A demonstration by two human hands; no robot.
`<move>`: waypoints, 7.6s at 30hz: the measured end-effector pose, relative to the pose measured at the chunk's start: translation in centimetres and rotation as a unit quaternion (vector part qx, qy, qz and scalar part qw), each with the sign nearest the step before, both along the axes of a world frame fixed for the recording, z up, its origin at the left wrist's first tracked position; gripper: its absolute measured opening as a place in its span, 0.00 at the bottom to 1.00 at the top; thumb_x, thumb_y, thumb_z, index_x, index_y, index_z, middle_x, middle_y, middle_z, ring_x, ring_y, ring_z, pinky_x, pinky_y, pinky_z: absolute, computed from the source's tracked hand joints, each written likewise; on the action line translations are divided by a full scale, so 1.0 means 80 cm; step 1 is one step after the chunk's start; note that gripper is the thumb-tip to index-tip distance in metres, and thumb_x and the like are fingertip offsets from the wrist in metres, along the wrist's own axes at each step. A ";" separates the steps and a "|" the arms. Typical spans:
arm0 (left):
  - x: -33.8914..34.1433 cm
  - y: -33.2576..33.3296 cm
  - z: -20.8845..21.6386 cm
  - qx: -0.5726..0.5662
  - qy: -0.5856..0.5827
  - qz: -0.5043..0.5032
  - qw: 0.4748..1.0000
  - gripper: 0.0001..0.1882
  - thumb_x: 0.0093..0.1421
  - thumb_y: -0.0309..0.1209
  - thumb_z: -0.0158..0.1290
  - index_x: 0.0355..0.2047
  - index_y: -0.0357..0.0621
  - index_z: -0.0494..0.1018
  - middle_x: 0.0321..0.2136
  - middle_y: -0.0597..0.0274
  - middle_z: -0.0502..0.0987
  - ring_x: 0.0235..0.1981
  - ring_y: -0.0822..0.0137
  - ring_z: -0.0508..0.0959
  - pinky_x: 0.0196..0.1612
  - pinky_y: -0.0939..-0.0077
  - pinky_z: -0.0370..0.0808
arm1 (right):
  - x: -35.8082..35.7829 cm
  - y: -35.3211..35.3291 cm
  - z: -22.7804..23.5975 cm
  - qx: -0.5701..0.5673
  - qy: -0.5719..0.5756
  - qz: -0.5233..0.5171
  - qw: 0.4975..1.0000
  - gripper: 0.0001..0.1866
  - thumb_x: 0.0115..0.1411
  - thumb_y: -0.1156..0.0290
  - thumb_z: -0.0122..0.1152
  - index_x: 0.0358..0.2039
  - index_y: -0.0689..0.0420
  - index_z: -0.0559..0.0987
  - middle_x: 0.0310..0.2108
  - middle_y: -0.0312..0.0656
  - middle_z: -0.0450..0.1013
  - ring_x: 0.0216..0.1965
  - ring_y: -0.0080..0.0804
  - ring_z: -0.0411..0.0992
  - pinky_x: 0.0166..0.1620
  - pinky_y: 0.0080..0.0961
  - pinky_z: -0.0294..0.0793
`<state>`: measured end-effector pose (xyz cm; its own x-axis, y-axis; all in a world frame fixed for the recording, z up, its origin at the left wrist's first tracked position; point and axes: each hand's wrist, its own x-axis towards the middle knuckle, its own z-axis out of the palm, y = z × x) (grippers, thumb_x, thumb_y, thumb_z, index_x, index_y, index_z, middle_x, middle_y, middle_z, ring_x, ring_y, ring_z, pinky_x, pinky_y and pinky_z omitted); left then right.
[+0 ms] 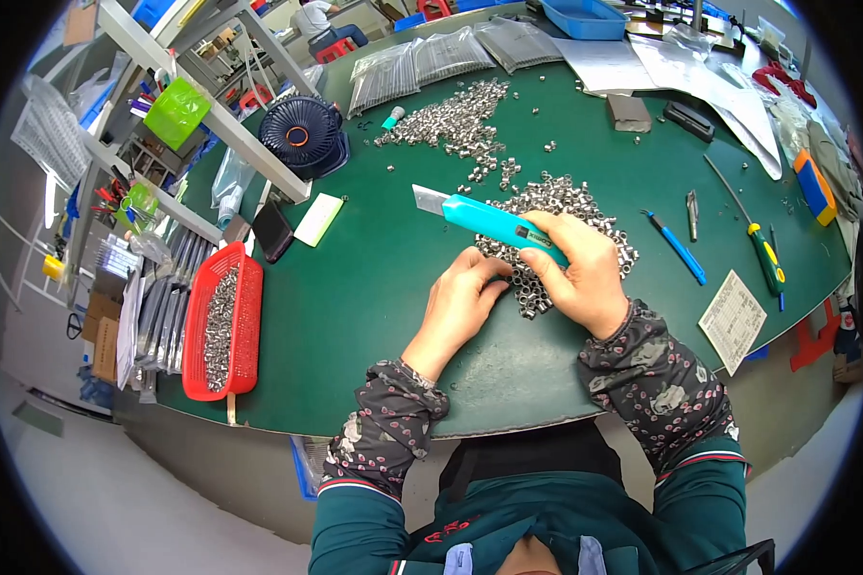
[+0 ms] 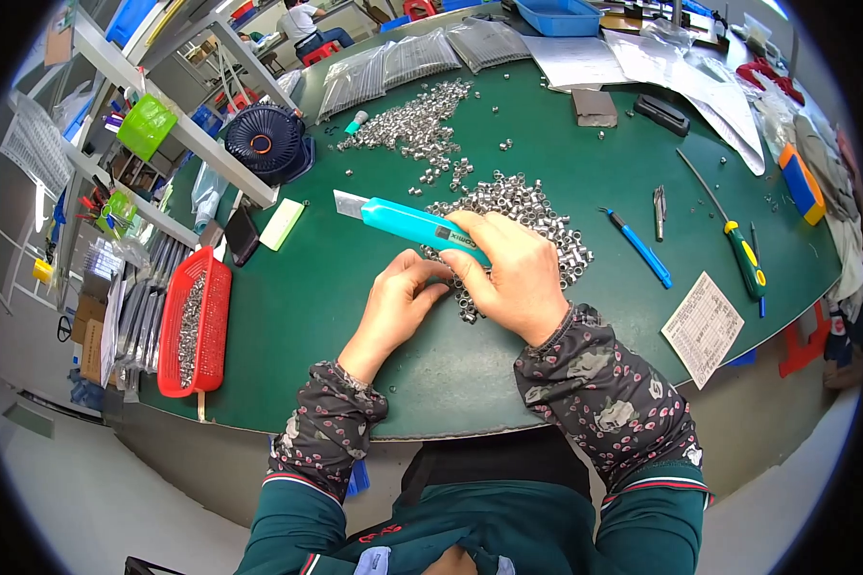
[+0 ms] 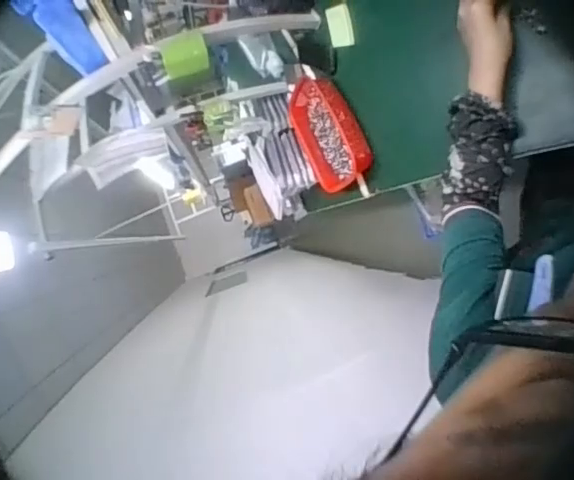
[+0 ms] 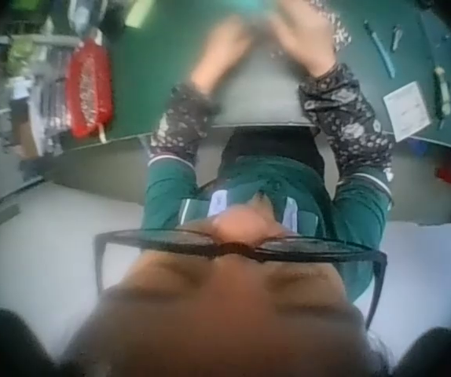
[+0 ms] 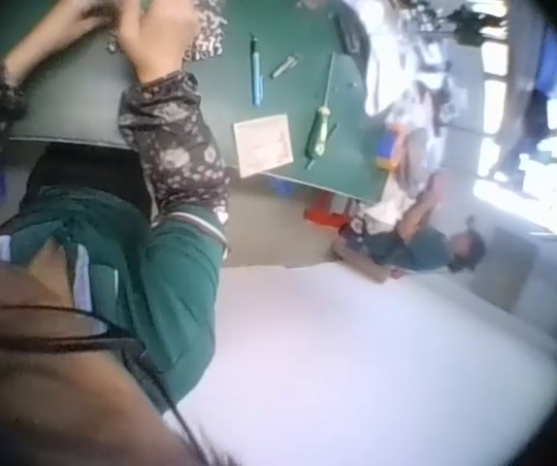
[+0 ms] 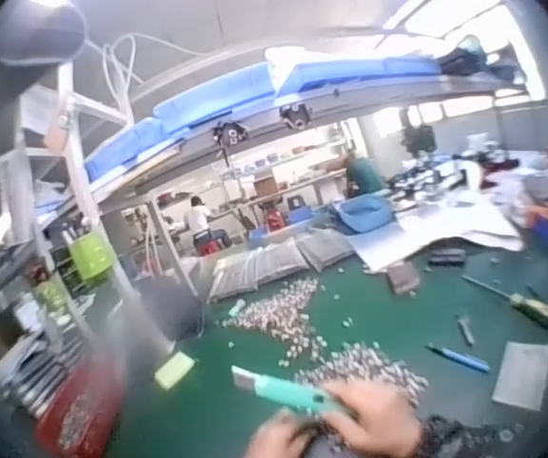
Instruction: Manually scraping and cleaning small metal components using a utility knife at a workbench.
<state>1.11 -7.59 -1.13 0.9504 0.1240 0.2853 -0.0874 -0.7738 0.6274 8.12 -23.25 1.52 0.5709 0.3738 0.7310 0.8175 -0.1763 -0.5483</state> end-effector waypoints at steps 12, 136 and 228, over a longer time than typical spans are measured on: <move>0.004 0.006 -0.003 0.036 -0.021 -0.041 0.998 0.08 0.48 0.25 0.55 0.30 0.39 0.71 0.25 0.62 0.69 0.25 0.67 0.72 0.29 0.73 0.70 | 0.005 0.005 -0.001 0.010 -0.017 0.008 1.000 0.14 0.49 0.67 0.59 0.37 0.56 0.74 0.22 0.41 0.69 0.22 0.38 0.69 0.25 0.30 0.68; -0.019 0.090 0.005 -0.679 -0.037 0.006 0.733 0.11 0.61 0.33 0.45 0.38 0.36 0.69 0.25 0.65 0.69 0.17 0.81 0.61 0.16 0.90 0.57 | 0.000 0.001 -0.010 -0.099 -0.002 0.000 0.995 0.14 0.48 0.66 0.60 0.37 0.55 0.75 0.21 0.41 0.68 0.22 0.38 0.69 0.24 0.31 0.67; -0.021 0.077 0.008 -0.535 -0.026 0.030 0.844 0.16 0.63 0.41 0.41 0.28 0.42 0.67 0.12 0.71 0.63 0.08 0.83 0.55 0.09 0.90 0.50 | -0.010 0.002 -0.002 -0.180 -0.047 0.004 0.982 0.13 0.47 0.65 0.61 0.34 0.52 0.74 0.18 0.38 0.63 0.21 0.35 0.67 0.22 0.31 0.65</move>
